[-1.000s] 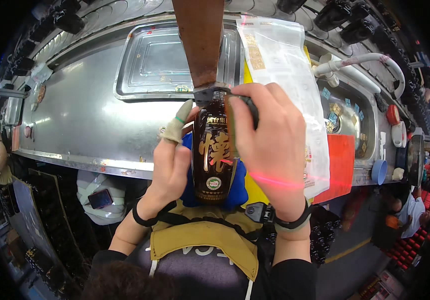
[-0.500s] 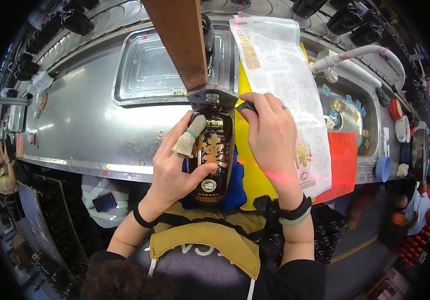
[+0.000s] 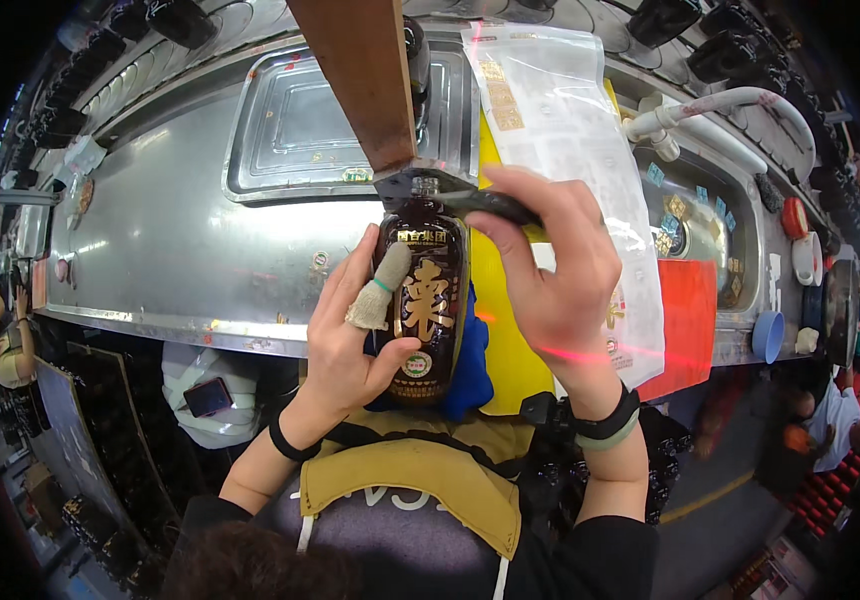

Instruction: Applying decorative labels and ribbons to wine or liquor bottles.

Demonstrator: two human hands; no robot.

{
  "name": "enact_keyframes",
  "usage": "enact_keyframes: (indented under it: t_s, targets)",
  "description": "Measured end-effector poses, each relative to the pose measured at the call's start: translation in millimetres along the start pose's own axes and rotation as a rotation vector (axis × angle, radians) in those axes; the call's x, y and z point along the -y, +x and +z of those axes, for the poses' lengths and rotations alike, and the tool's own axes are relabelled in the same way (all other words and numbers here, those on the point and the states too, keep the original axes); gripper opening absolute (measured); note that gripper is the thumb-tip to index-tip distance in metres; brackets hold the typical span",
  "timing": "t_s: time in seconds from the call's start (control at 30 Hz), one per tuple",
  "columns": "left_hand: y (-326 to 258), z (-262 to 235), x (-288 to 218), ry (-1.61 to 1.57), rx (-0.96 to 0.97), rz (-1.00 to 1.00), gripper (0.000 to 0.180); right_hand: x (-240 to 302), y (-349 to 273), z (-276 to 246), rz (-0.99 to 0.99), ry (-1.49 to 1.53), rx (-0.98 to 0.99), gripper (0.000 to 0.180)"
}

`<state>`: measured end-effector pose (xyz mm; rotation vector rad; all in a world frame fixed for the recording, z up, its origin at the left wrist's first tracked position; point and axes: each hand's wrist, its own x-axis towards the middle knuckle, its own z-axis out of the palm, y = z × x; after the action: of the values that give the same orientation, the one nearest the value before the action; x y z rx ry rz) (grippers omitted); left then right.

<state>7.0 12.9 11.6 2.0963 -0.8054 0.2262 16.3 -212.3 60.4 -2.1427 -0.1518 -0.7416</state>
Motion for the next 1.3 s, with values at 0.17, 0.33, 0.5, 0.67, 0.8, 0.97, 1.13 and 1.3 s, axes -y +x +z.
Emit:
enact_keyframes:
  t_s: [0.17,0.33,0.5,0.67,0.8,0.97,1.13,1.3]
  targets:
    - [-6,1,9,-0.021,0.007,0.022,0.073,0,-11,1,-0.315,-0.151,0.046,0.032]
    - [-9,2,16,-0.153,-0.001,0.007,0.084,-1,-59,1,-0.438,-0.149,0.201,0.028]
    - [-9,2,13,-0.132,-0.003,0.026,0.103,23,-67,3,-0.166,0.138,0.179,0.024]
    - [-6,-3,10,-0.058,0.058,0.031,0.112,-9,-60,28,0.311,0.142,-0.015,0.024]
    - [-4,-5,5,0.002,0.043,0.02,0.114,-33,-64,18,0.259,-0.098,-0.047,0.023]
    - [5,-11,-9,0.206,0.132,0.114,0.1,-7,-74,33,0.525,0.514,-0.177,0.019]
    - [6,-16,-15,0.283,0.248,0.143,0.097,-38,-76,28,0.577,0.37,-0.128,0.018]
    - [14,-23,-26,0.27,0.428,0.124,0.094,-25,-73,19,0.579,0.553,-0.18,0.024]
